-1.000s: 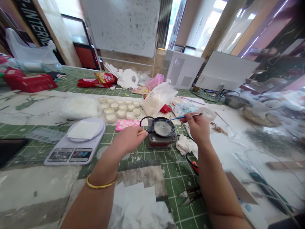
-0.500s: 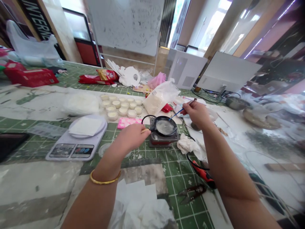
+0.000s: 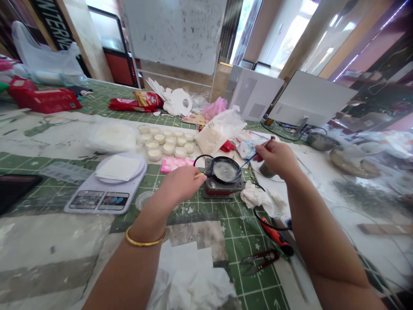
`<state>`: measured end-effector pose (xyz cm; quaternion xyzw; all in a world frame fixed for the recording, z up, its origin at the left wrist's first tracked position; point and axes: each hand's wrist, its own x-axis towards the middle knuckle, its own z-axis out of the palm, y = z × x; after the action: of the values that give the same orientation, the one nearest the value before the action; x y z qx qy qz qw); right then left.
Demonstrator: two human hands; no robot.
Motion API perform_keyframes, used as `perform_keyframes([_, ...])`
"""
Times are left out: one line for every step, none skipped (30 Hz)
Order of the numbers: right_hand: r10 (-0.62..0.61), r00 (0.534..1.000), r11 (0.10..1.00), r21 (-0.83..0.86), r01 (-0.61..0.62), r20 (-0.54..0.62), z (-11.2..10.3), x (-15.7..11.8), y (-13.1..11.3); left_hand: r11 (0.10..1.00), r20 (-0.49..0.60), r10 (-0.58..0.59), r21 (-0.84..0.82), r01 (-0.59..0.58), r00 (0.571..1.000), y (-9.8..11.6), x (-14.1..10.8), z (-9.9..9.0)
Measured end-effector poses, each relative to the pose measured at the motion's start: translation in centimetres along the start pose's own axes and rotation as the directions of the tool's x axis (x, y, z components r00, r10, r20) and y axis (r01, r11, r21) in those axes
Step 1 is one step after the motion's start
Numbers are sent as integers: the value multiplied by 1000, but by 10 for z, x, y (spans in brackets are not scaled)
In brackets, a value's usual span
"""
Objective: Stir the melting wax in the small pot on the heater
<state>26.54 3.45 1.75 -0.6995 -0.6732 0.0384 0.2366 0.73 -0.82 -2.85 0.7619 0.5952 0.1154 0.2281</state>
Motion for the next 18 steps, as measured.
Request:
perform_keyframes([-6,1000,1000,29,6,3,1,0,-1,1000,2,2,1,-2,1000,0,0,0])
perform_keyframes([-10,1000,998,70,10,1,3,1,-1,1000,3,5,2,-5,1000,1,-1,0])
perform_keyframes([-11,1000,993,116,11,-3,5,3,-2,1000,4,4,2,-4,1000,1,-1,0])
perform_keyframes([-8,1000,987,160,9,-6,8,6,-3,1000,7,1,2,-1,1000,1,-1,0])
perform_keyframes([-1,1000,981,193,3,-10,10,9,-3,1000,8,-4,2,4,1000,1,-1,0])
perform_keyframes([4,1000,978,207,-2,-11,13,12,-2,1000,8,-6,2,6,1000,1,-1,0])
perform_keyframes([9,1000,980,198,-7,-10,14,15,-1,1000,6,-10,3,10,1000,2,-1,0])
perform_keyframes([10,1000,985,171,-8,-11,15,17,0,1000,5,-11,5,11,1000,2,-1,0])
perform_keyframes([12,1000,991,135,-9,-18,15,18,1,1000,5,-12,8,12,1000,2,-1,0])
perform_keyframes([13,1000,995,97,-11,-25,14,17,3,1000,1,-10,12,10,1000,2,-2,0])
perform_keyframes([17,1000,998,63,-15,-27,12,16,4,1000,-1,-8,16,8,1000,3,-2,0])
perform_keyframes([21,999,999,37,-20,-27,9,14,5,1000,-2,-8,22,8,1000,3,-2,-1])
perform_keyframes([25,999,1000,17,-24,-22,6,11,6,1000,-2,-10,29,10,1000,3,-3,-1])
perform_keyframes([30,999,1000,1,-30,-12,4,7,7,999,-2,-13,36,13,1000,4,-3,-1])
perform_keyframes([35,999,999,-13,-35,-1,2,3,7,999,-3,-19,43,20,1000,4,-3,-2])
perform_keyframes([38,999,999,-23,-38,6,0,-1,8,998,-3,-26,49,26,1000,5,-4,-2])
perform_keyframes([39,999,999,-28,-39,9,-2,-5,8,998,-5,-32,54,33,999,5,-4,-2])
perform_keyframes([38,999,999,-29,-38,8,-3,-9,8,998,-7,-37,57,38,999,6,-4,-2])
